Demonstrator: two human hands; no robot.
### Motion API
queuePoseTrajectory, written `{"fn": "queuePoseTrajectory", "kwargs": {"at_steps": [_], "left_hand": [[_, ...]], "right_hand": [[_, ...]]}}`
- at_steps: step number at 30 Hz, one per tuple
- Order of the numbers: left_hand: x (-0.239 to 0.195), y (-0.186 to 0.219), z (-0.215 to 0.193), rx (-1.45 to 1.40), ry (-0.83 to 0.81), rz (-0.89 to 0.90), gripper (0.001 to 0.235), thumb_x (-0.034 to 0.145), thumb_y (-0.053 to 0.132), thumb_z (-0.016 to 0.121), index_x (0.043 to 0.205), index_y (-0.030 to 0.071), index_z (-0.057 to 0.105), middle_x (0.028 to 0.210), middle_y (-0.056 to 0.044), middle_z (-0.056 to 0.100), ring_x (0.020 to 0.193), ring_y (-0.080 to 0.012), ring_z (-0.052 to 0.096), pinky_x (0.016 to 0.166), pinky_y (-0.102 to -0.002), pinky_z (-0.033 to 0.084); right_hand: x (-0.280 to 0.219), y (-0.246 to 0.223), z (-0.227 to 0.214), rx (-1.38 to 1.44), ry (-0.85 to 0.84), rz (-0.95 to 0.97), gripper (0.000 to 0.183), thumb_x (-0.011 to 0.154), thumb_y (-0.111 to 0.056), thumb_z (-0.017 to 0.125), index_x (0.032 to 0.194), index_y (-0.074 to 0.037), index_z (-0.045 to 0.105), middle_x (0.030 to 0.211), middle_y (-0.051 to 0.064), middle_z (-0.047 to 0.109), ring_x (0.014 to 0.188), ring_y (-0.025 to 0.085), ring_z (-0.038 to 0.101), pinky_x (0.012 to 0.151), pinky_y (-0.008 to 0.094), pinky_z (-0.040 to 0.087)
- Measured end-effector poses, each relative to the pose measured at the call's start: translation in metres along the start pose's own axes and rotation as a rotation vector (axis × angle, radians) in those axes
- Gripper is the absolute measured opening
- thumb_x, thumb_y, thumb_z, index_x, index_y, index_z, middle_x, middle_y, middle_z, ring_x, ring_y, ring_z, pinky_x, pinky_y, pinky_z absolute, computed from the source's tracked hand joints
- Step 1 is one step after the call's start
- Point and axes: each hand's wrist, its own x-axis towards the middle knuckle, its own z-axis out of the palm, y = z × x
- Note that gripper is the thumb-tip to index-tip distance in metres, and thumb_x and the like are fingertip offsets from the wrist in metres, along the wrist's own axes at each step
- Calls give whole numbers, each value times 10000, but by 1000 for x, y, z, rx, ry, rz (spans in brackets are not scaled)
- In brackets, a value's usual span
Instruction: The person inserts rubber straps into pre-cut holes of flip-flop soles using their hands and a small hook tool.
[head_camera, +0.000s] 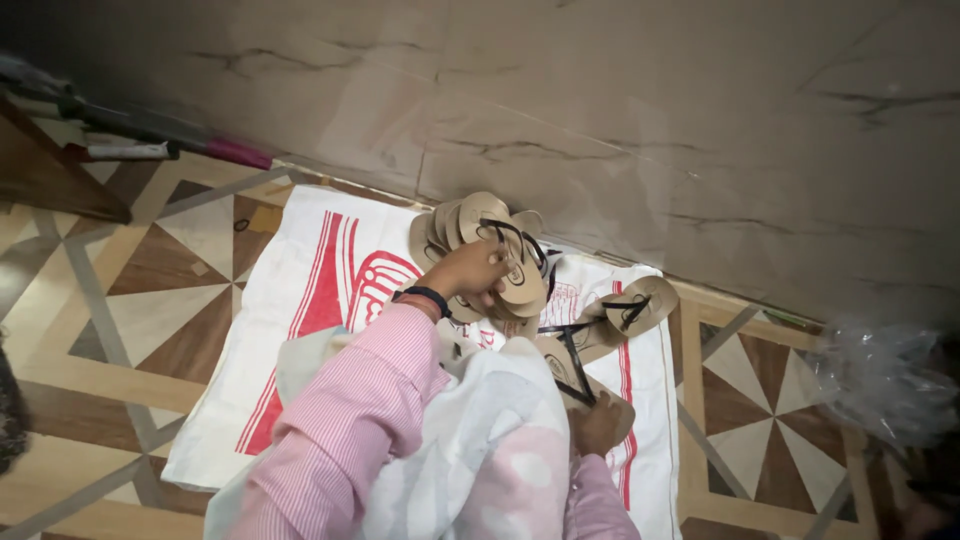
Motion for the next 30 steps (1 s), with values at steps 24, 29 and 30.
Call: {"fn": "queuePoseTrajectory", "kwargs": {"at_steps": [24, 29, 30], "left_hand": [[12, 6, 16, 511, 250, 446, 1207, 626, 611, 874, 1556, 30, 368, 1560, -261, 364, 1426, -419, 312, 1109, -468, 265], [9, 6, -2, 415, 375, 320, 965, 743, 624, 801, 1436, 18, 513, 1512, -235, 458, 1406, -377, 379, 1089, -476, 303], [13, -1, -9, 239, 341, 309, 849, 823, 627, 741, 1375, -2, 597, 1445, -238, 566, 1356, -359, 487, 1080, -452, 384]], "right_hand": [[45, -244, -251, 1132, -48, -639, 354, 953, -88, 674, 1292, 6, 637, 1196, 89, 641, 1118, 172, 609, 977, 299, 485], [-10, -342, -294, 1121, -34, -814, 351, 1025, -27, 570, 1370, -7, 631, 1404, 142, 639, 1336, 242, 590, 1162, 354, 436], [-18, -360, -298, 1047, 46, -901, 368, 1048, 5, 520, 1402, -18, 616, 1475, 146, 615, 1409, 265, 566, 1221, 375, 412]]}}
